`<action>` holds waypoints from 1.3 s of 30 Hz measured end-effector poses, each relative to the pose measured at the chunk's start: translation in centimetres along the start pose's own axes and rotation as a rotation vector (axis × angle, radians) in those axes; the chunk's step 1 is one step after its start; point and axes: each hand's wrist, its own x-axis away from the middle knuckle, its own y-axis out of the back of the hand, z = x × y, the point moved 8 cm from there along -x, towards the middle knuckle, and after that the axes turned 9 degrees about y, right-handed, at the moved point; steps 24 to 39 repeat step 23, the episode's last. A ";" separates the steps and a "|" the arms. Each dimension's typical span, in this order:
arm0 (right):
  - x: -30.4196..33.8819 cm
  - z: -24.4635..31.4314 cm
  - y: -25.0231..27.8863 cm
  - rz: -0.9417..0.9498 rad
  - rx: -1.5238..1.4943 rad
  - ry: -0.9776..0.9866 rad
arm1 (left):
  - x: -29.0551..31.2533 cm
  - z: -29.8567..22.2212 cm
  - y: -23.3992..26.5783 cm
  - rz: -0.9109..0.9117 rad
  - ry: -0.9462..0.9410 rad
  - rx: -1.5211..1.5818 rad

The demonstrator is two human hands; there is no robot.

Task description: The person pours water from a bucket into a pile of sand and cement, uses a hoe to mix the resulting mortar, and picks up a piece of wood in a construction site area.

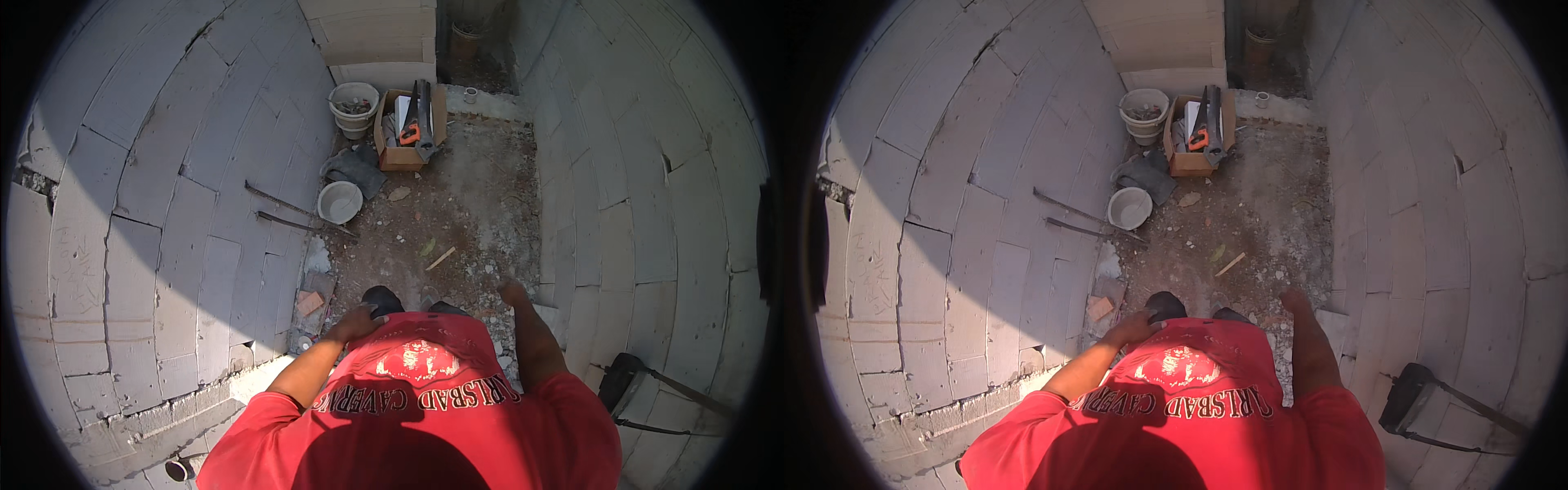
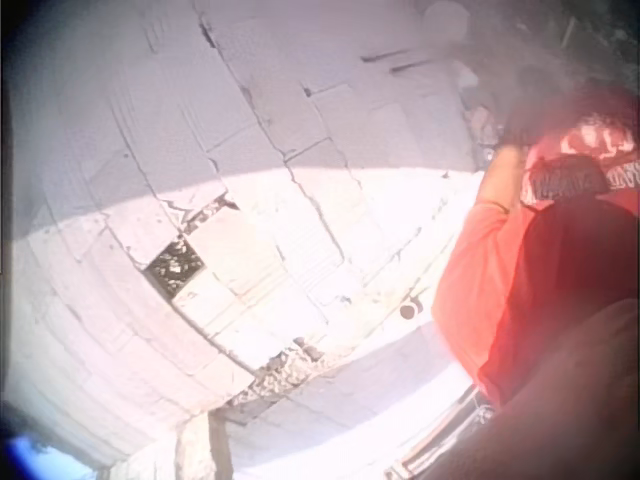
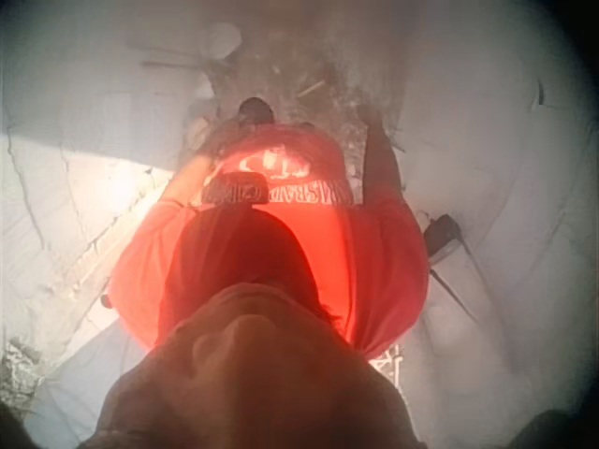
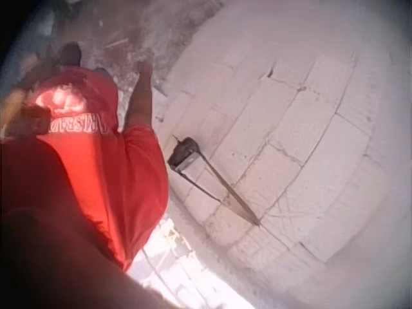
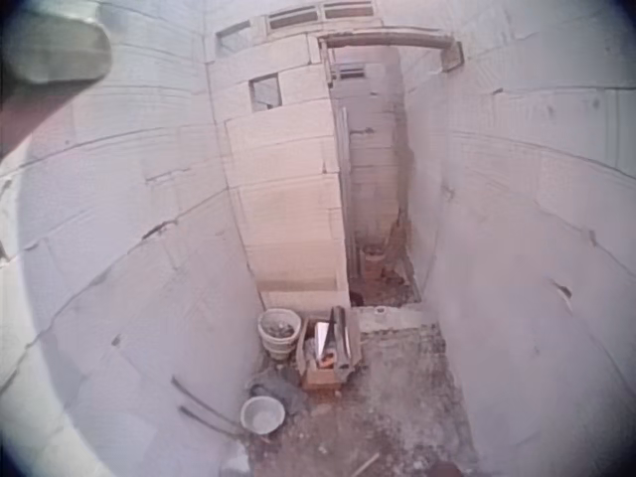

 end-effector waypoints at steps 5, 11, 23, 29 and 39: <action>-11.4 -3.2 20.7 -0.347 -0.660 -0.287 | -6.6 -4.0 9.9 -0.036 0.065 0.123; -22.5 -1.5 27.1 -0.473 -0.581 -0.127 | -20.7 -8.9 16.6 0.115 -0.046 -0.001; -27.3 -15.9 19.2 0.041 -0.638 -0.446 | -35.0 -14.4 34.7 0.417 -0.142 -0.072; -27.3 -15.9 19.2 0.041 -0.638 -0.446 | -35.0 -14.4 34.7 0.417 -0.142 -0.072; -27.3 -15.9 19.2 0.041 -0.638 -0.446 | -35.0 -14.4 34.7 0.417 -0.142 -0.072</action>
